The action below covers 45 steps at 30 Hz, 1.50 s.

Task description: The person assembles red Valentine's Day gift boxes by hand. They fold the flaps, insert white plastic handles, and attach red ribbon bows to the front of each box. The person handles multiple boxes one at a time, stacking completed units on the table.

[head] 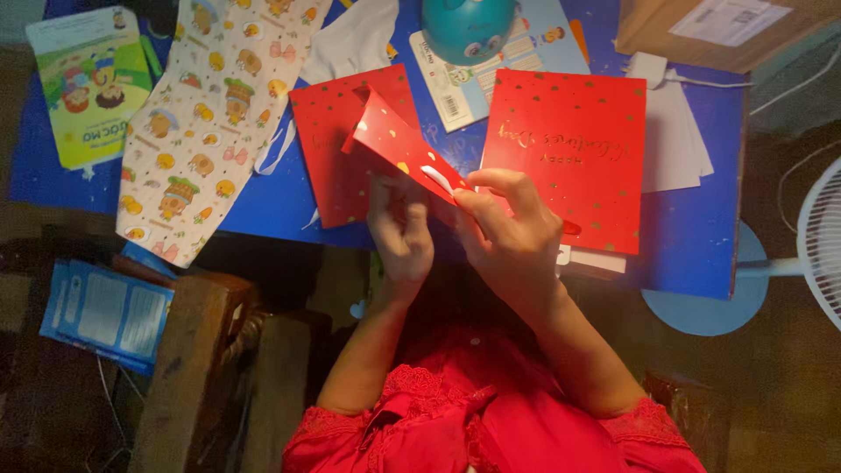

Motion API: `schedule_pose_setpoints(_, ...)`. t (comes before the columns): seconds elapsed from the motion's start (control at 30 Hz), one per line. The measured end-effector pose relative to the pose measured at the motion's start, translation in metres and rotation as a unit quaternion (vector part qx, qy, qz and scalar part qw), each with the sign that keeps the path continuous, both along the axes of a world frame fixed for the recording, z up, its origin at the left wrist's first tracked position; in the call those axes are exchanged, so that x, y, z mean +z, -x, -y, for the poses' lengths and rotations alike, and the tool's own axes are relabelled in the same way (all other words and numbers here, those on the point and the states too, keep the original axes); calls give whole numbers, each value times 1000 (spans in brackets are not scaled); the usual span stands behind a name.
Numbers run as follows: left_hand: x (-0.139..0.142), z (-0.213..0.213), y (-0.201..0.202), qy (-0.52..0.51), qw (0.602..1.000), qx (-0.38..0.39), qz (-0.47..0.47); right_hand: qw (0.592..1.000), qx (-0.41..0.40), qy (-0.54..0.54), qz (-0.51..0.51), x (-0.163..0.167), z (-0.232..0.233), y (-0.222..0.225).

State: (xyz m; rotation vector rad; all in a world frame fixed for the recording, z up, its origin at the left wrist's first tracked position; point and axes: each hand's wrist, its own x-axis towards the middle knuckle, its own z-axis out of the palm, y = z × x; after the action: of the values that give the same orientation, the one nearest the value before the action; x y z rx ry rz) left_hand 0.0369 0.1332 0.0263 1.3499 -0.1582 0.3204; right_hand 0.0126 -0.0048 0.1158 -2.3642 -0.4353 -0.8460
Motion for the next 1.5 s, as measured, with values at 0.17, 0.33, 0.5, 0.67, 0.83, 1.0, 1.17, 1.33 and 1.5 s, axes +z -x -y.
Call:
schedule_pose_setpoints(0.17, -17, -50, 2, -19, 998, -32, -54, 999, 34, 23, 9, -13, -29, -8)
schedule_pose_setpoints(0.33, -35, -80, 3, -30, 991, -71, -107, 997, 56, 46, 38, -20, -36, -6)
schedule_pose_setpoints(0.5, -49, -75, 5, 116, 985, -99, -86, 988, 109, 57, 94, -25, -31, -6)
schedule_pose_setpoints(0.67, -50, -69, 13, 347, 917, -190, -56, 981, 115, 7, 153, -34, -29, -9)
schedule_pose_setpoints(0.83, -64, -59, 6, 419, 864, -272, -54, 965, 104, 116, 212, -41, -13, -6)
schedule_pose_setpoints(1.0, -89, -50, 29, 316, 883, -260, -228, 982, 135, 116, 55, -54, 5, 3)
schedule_pose_setpoints(1.17, -106, -69, 59, 131, 937, -87, -311, 979, 133, 144, -54, -75, -15, 11)
schedule_pose_setpoints(1.33, -105, -88, 63, 173, 931, -64, -315, 984, 94, 135, -65, -95, -59, 10)
schedule_pose_setpoints(1.5, -106, -92, 59, 184, 922, -26, -339, 982, 83, 145, -92, -114, -76, 4)
